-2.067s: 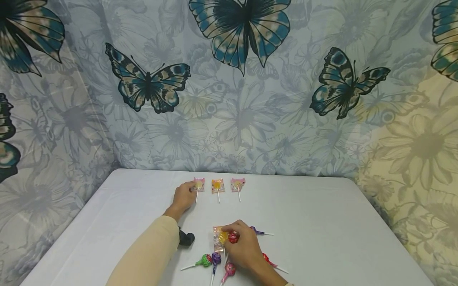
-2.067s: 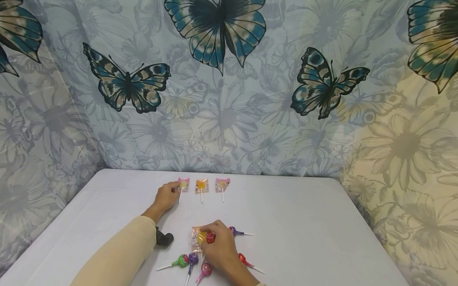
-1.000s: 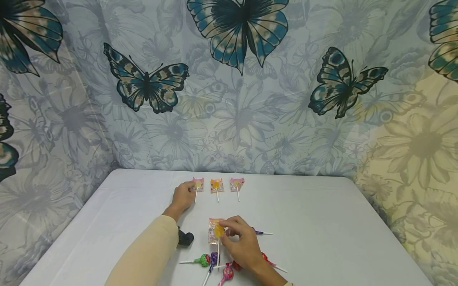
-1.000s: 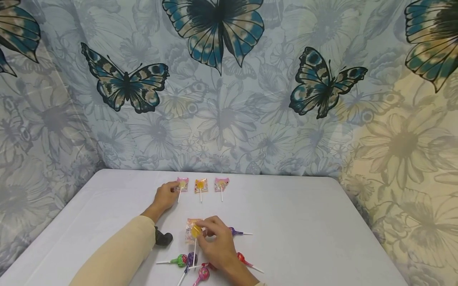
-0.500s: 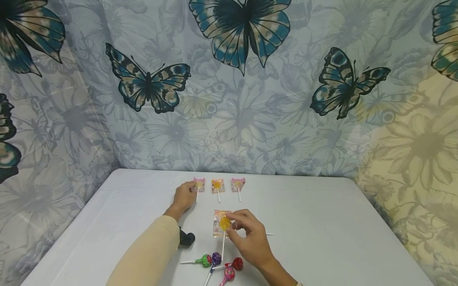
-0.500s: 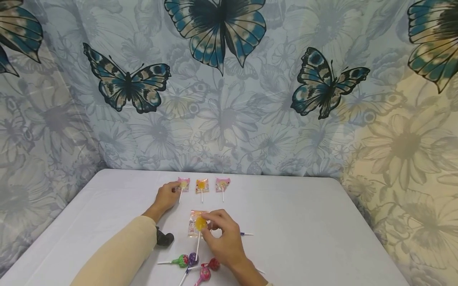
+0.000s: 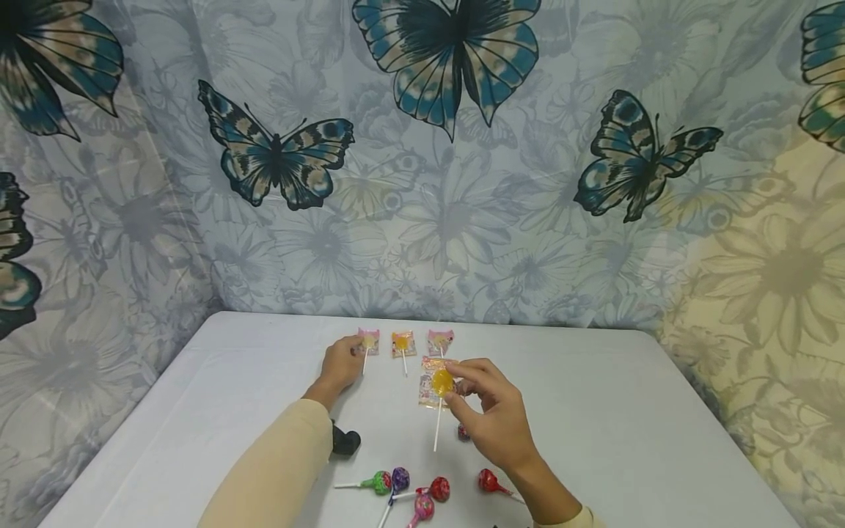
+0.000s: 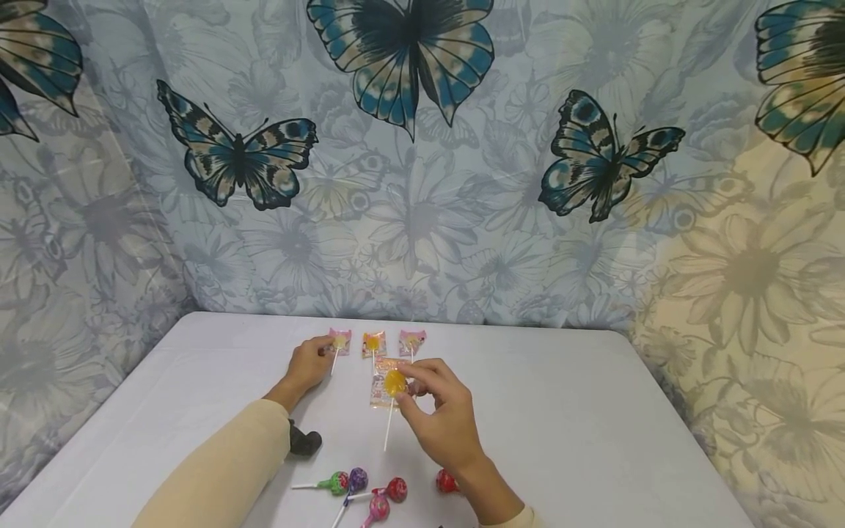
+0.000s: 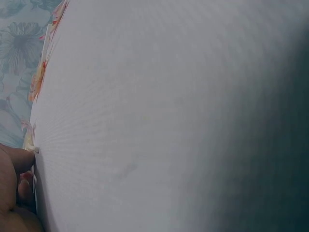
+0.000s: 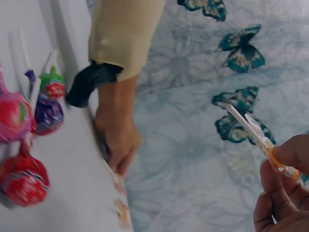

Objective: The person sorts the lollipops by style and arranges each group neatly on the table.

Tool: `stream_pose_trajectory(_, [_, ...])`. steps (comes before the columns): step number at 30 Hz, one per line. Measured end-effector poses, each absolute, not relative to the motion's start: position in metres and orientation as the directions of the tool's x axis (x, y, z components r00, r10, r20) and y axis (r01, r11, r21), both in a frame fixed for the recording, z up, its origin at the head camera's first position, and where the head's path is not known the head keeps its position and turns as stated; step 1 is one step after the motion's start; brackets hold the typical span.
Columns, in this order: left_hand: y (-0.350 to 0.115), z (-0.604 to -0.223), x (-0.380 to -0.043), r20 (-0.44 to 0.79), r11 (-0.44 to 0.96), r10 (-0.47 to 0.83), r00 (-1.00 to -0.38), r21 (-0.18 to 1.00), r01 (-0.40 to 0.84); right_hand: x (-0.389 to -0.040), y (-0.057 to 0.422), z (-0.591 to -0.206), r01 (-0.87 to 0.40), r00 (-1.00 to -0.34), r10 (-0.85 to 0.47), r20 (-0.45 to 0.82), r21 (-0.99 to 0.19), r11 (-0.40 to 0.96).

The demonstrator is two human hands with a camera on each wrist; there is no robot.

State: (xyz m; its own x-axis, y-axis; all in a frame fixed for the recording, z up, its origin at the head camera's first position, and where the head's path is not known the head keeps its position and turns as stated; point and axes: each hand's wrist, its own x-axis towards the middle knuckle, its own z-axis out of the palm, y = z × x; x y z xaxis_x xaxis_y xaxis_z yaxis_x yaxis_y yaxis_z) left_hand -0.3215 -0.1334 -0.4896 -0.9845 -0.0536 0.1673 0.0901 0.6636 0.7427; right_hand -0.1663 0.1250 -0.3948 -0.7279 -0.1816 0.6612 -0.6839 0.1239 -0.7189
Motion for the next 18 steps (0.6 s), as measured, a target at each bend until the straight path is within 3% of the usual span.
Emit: stream_pose_trajectory(18, [-0.134,-0.491,-0.323,0.149,0.654,-0.065,-0.987,0.754,0.07,-0.208,0.163,-0.362,-0.775,-0.632,-0.168,0.757,-0.61,0.166])
